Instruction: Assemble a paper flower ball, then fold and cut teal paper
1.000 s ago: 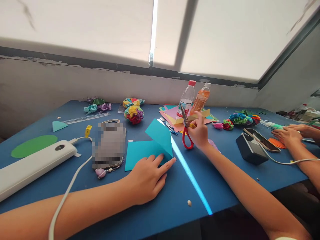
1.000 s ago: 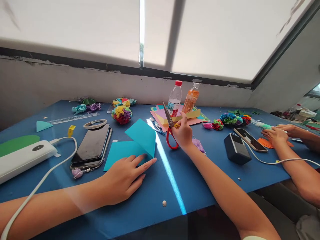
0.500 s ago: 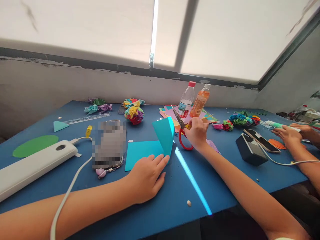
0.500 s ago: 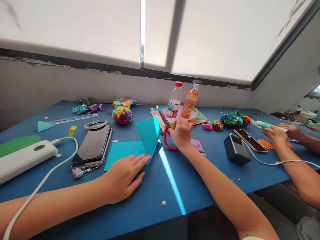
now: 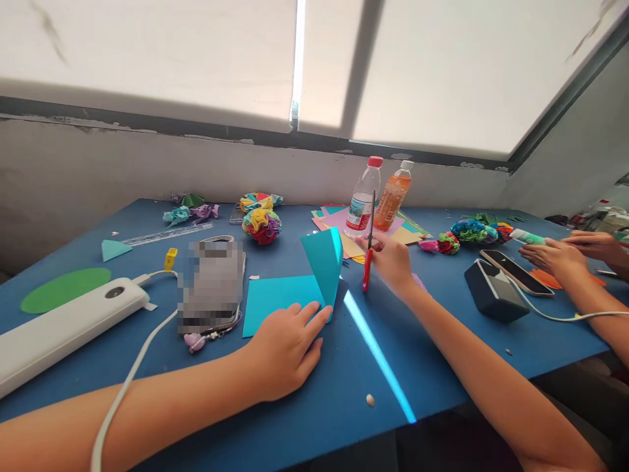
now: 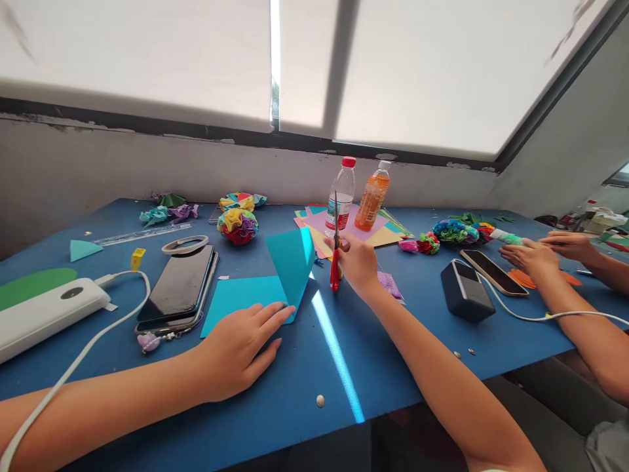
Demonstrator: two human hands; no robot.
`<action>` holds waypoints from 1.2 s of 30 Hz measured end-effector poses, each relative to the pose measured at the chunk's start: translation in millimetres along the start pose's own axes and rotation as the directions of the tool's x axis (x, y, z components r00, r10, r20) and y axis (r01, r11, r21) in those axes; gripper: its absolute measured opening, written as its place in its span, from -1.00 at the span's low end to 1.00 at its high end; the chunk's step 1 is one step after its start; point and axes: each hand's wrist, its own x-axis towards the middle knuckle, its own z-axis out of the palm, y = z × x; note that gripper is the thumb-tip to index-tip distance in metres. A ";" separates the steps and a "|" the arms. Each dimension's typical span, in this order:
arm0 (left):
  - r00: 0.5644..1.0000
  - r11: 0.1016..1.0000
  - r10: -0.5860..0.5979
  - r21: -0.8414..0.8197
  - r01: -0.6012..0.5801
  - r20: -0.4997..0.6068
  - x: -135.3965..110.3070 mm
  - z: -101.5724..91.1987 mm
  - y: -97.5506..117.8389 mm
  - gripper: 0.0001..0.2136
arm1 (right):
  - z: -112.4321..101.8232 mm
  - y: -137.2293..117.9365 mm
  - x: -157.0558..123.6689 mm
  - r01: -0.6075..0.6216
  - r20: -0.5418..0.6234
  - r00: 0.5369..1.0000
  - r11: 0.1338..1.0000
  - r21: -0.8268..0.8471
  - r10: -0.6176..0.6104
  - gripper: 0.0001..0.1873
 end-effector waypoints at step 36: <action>0.996 0.999 0.037 0.035 -0.034 -0.084 -2.6 2.9 -1.7 -0.57 | -27.6 -3.5 13.6 -0.713 0.721 0.682 0.330 0.618 0.124 -0.46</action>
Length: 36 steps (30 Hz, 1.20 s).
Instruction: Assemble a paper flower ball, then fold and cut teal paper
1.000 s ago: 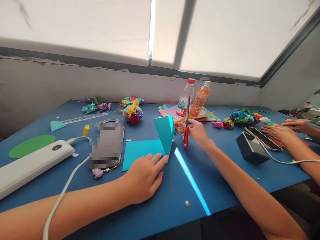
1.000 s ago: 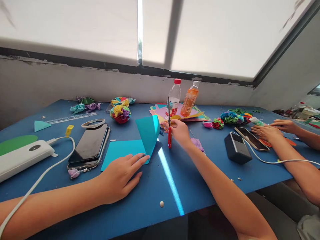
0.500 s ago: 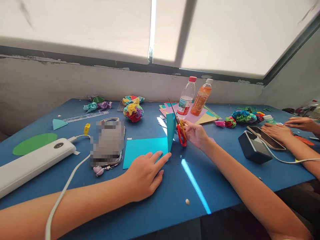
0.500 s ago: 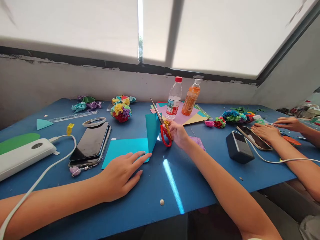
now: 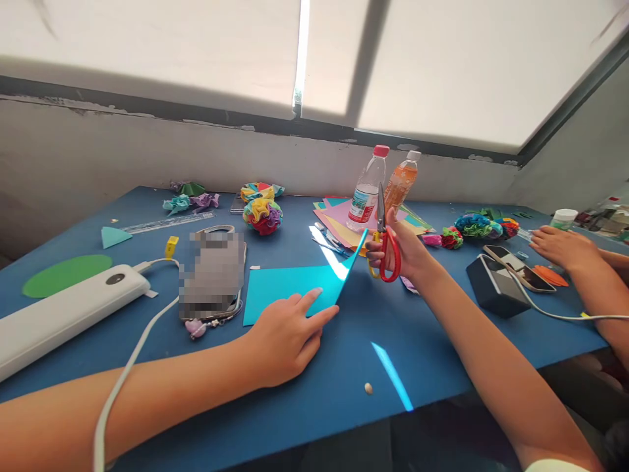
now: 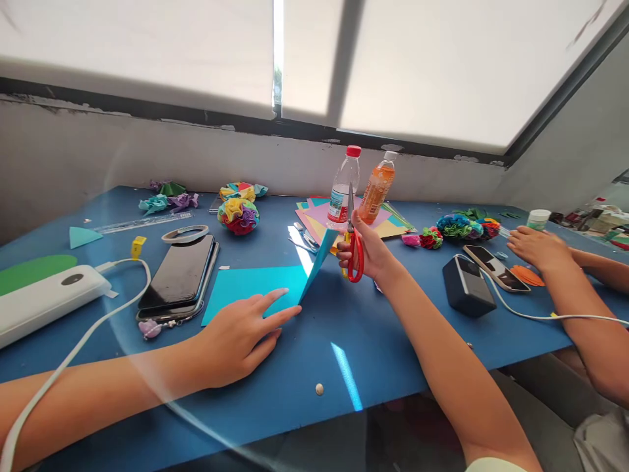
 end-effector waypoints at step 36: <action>0.802 0.825 -0.535 -0.369 0.429 -0.265 13.8 5.3 -19.3 -0.32 | -4.9 -5.0 -12.4 0.500 0.033 0.866 0.866 -0.013 -0.500 -0.79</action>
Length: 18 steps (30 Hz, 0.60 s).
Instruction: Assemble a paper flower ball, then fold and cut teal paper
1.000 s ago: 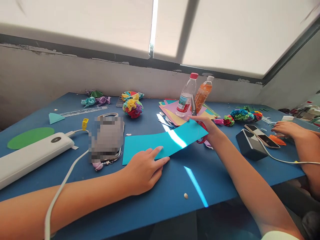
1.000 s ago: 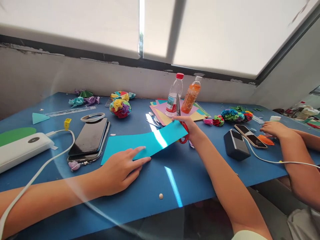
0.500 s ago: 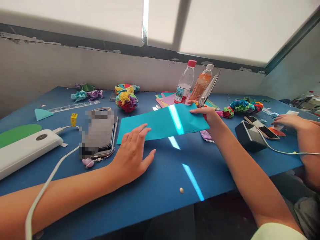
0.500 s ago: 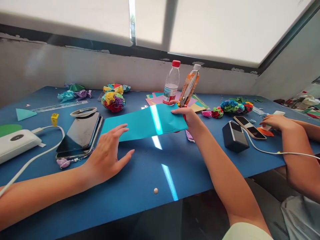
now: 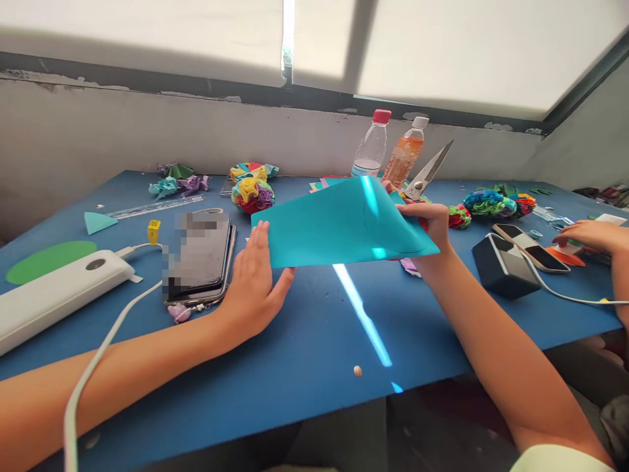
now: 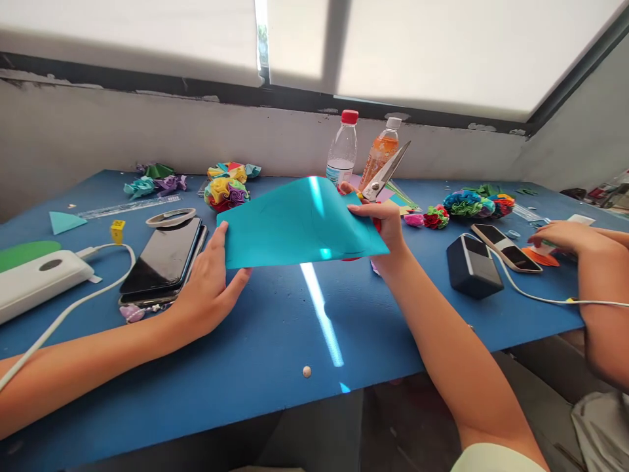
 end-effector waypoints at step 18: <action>0.917 0.238 -0.353 -0.931 0.278 0.184 22.8 3.9 -5.5 -0.59 | 3.9 25.6 7.9 -0.110 0.287 0.951 0.993 -0.031 0.115 -0.78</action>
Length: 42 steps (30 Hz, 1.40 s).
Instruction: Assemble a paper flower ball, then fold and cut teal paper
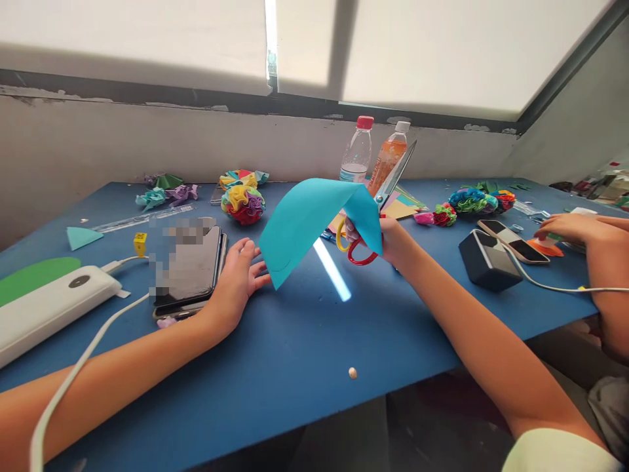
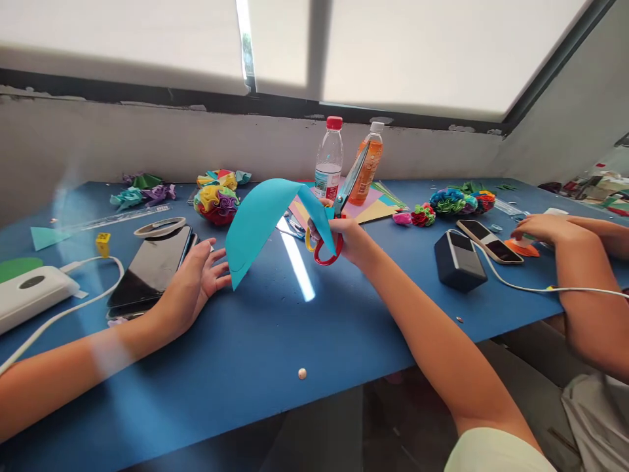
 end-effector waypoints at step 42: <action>0.968 0.969 -0.241 0.046 0.245 -0.075 -12.9 4.8 21.2 -0.77 | -43.3 5.5 1.1 -0.164 -0.083 0.981 0.981 0.101 0.173 -0.44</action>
